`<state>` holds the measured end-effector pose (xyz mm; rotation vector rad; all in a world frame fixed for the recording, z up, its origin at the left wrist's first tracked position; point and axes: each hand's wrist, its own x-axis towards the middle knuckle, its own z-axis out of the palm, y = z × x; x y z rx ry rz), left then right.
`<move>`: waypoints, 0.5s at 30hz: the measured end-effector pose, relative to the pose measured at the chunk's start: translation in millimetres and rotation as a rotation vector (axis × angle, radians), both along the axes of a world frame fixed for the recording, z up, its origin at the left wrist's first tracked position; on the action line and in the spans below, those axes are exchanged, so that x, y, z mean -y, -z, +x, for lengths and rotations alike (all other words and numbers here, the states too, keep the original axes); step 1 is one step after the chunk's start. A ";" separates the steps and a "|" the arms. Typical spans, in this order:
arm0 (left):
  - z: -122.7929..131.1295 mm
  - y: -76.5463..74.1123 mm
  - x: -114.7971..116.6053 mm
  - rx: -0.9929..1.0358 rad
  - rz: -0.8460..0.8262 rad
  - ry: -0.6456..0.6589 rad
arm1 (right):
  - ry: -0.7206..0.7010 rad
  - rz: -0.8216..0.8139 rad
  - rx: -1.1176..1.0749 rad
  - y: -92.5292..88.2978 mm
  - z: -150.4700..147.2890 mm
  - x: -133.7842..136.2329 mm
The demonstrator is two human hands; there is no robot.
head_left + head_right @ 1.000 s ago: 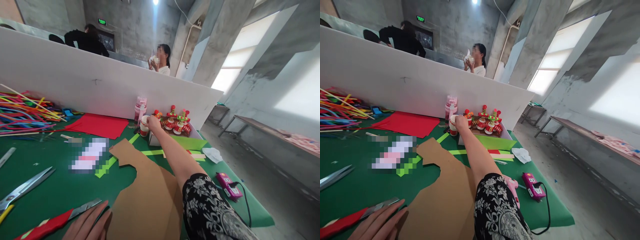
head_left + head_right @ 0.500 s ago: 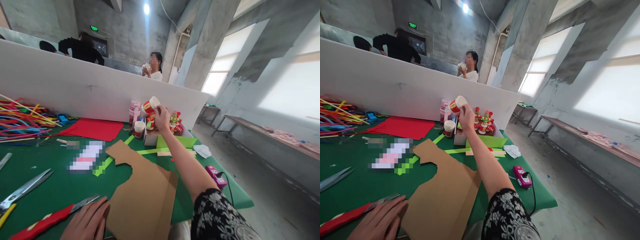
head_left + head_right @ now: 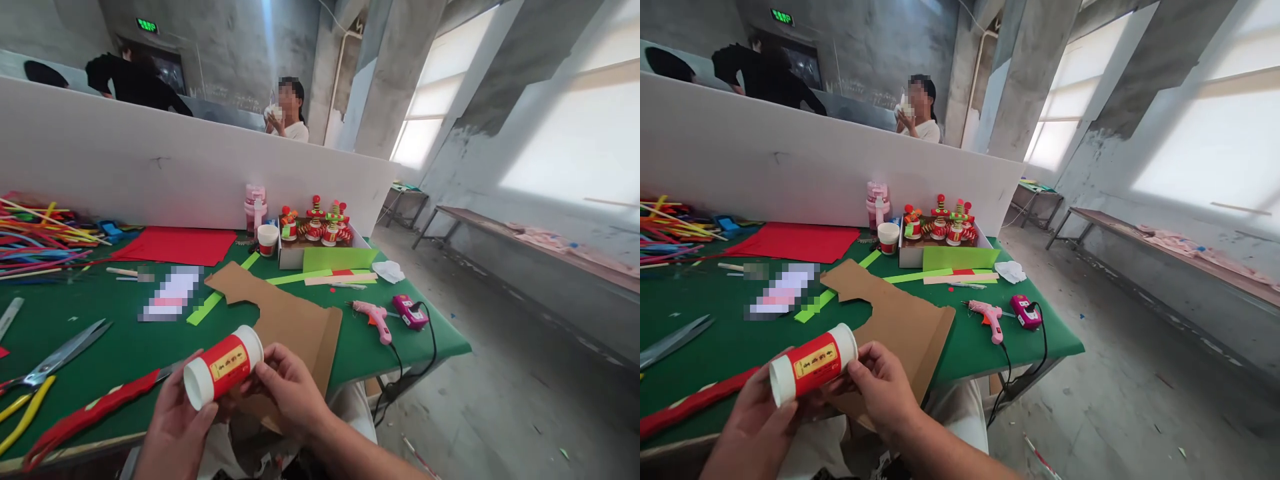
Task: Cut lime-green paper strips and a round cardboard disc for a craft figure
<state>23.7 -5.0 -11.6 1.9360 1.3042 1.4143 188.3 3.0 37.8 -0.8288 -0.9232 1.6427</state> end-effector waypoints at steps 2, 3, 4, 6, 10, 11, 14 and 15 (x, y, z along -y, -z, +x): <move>6.2 -5.4 5.8 0.256 -0.249 -0.021 | -0.028 0.011 0.044 2.1 3.8 1.1; 8.2 -9.7 7.1 0.398 -0.382 -0.054 | -0.043 0.022 0.079 2.4 6.4 1.6; 9.1 -15.1 7.3 0.512 -0.496 -0.109 | -0.048 0.043 0.143 2.2 9.4 2.4; 7.3 -28.9 5.1 0.611 -0.598 -0.268 | -0.015 0.143 0.384 0.7 16.3 4.2; -7.6 -58.0 -1.6 0.620 -0.435 -0.485 | -0.048 0.569 1.128 -2.2 29.7 4.2; -12.5 -62.7 -2.7 0.612 -0.371 -0.501 | -0.107 0.663 1.268 -1.4 31.9 3.1; -27.4 -66.9 -4.1 0.495 -0.271 -0.491 | -0.223 0.801 1.472 5.3 35.1 -0.1; -32.0 -65.9 -4.4 0.425 -0.263 -0.476 | -0.231 0.813 1.488 8.2 35.5 -0.8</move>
